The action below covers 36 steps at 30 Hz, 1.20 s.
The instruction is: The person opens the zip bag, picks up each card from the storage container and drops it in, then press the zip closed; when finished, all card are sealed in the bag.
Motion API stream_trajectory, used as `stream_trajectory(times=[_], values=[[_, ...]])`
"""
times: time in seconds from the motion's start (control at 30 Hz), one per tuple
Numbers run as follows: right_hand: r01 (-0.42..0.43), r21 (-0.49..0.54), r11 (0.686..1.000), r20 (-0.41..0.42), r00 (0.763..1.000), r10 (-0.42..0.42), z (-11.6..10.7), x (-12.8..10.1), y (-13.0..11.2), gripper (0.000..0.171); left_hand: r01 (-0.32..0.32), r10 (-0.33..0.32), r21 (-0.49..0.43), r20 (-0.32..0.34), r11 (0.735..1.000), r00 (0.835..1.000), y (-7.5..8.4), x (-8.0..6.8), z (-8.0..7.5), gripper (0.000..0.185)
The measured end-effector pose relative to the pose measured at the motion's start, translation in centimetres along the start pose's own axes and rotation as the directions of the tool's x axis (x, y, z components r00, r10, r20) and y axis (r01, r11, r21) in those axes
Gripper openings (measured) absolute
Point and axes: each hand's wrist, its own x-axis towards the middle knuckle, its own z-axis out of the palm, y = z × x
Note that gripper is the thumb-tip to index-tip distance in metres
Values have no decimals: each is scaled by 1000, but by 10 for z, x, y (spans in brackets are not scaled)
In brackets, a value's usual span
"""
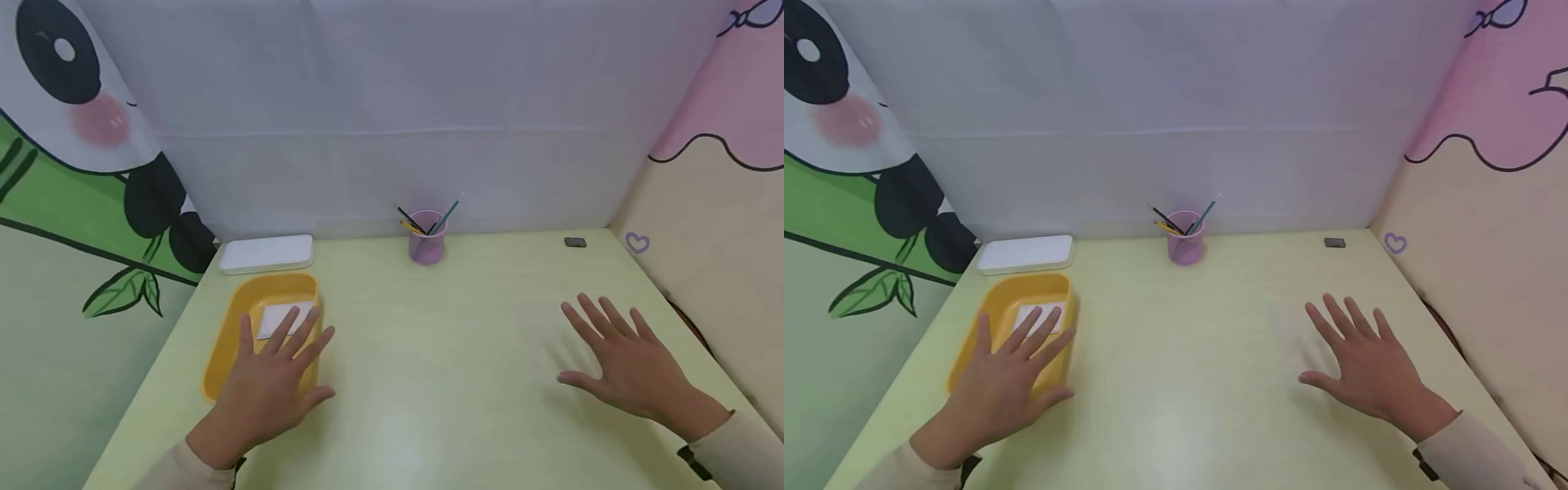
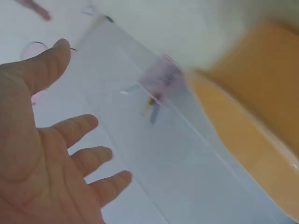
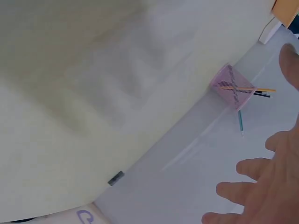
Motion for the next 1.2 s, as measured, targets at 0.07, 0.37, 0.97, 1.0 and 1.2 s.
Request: stream_trajectory(times=[0.07,0.37,0.97,1.0,1.2], values=[[-22,11,1000,15,1000,21,4,-13,2,99,-16,16,-24,-8,1000,1000,13,-4,-5,79],[-19,51,999,162,987,10,29,-45,12,60,-67,65,-119,-16,991,998,53,-3,13,53],[426,-163,890,5,902,-431,57,-10,-8,43,-127,168,-252,151,959,974,139,63,35,32],[418,-167,893,-5,905,-424,58,-8,-10,43,-128,176,-267,163,955,971,144,67,35,31],[141,44,989,26,989,-142,55,10,-31,36,-177,241,-280,214,944,947,176,98,41,28]])
